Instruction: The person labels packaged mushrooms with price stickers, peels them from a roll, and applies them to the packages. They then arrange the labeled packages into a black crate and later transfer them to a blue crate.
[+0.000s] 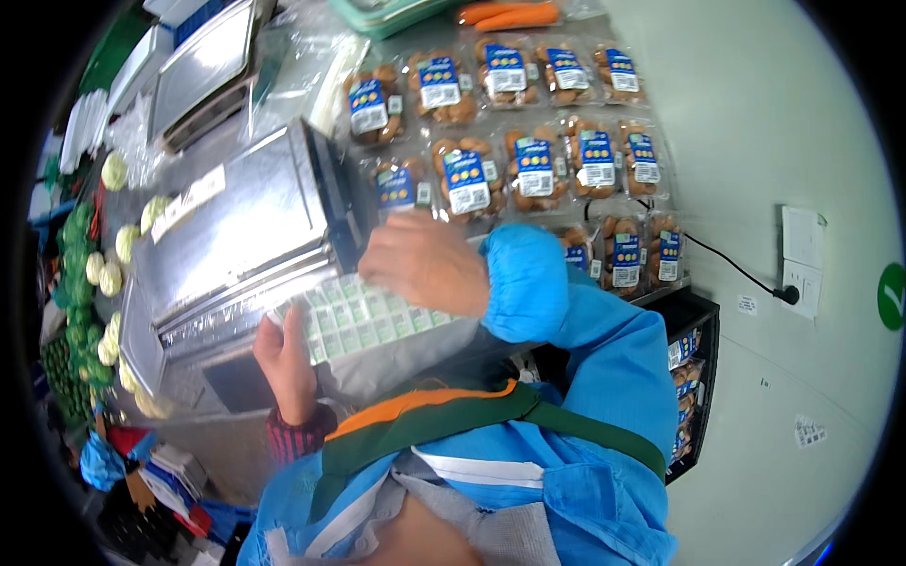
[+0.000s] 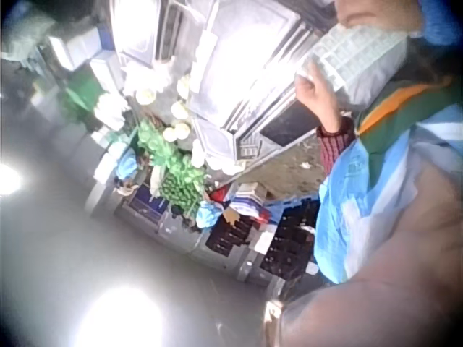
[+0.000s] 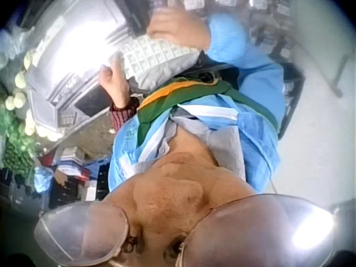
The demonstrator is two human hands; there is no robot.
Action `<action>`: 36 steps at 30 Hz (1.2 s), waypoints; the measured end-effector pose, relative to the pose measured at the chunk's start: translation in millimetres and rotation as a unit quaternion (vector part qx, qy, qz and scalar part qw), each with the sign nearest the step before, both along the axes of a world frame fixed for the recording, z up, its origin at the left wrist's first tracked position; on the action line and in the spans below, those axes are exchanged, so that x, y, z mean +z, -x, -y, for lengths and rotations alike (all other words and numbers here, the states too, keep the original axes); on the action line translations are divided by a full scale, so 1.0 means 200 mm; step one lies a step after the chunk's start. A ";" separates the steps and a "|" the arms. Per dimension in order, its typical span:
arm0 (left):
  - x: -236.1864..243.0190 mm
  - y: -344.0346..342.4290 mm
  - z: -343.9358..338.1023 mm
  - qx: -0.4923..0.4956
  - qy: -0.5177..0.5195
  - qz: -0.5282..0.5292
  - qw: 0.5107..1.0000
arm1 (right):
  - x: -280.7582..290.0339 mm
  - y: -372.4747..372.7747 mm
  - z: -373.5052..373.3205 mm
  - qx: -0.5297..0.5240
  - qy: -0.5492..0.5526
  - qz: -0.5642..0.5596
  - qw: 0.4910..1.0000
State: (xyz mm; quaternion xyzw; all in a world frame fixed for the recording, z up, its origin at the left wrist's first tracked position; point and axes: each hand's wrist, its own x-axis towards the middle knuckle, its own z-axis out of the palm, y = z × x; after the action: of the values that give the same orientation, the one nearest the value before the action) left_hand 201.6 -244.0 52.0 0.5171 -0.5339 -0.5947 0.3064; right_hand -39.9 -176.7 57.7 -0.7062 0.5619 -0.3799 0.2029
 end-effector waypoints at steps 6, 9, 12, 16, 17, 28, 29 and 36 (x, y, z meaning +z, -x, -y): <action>-0.02 0.02 0.03 0.011 0.003 -0.006 1.000 | -0.14 0.49 0.14 -0.216 -0.074 0.458 0.859; -0.02 0.04 0.03 0.021 -0.006 -0.004 1.000 | -0.39 0.93 0.31 -0.386 0.041 0.448 0.805; -0.01 0.06 0.03 0.019 -0.012 -0.001 1.000 | -0.69 1.26 0.44 -0.448 0.076 0.399 0.796; -0.01 0.08 0.03 0.033 -0.013 0.006 0.999 | -0.81 1.40 0.55 -0.491 0.069 0.330 0.803; -0.02 0.09 0.03 0.034 -0.010 0.007 0.999 | -0.83 1.41 0.57 -0.501 0.059 0.299 0.810; -0.05 0.11 0.02 0.026 -0.014 0.018 0.999 | -0.82 1.57 0.58 -0.539 0.032 0.229 0.810; -0.04 0.12 0.02 0.027 -0.011 0.019 0.999 | -0.86 1.65 0.56 -0.544 0.065 0.275 0.790; -0.05 0.20 0.00 0.019 -0.022 0.011 1.000 | -0.86 1.97 0.22 -0.596 -0.022 0.236 0.767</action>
State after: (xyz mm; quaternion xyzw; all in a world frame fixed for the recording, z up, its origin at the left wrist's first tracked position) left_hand 162.1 -245.0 41.1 0.5405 -0.5140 -0.5944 0.3005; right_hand -433.8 -221.3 -114.9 -0.1131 0.8124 -0.5668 0.0776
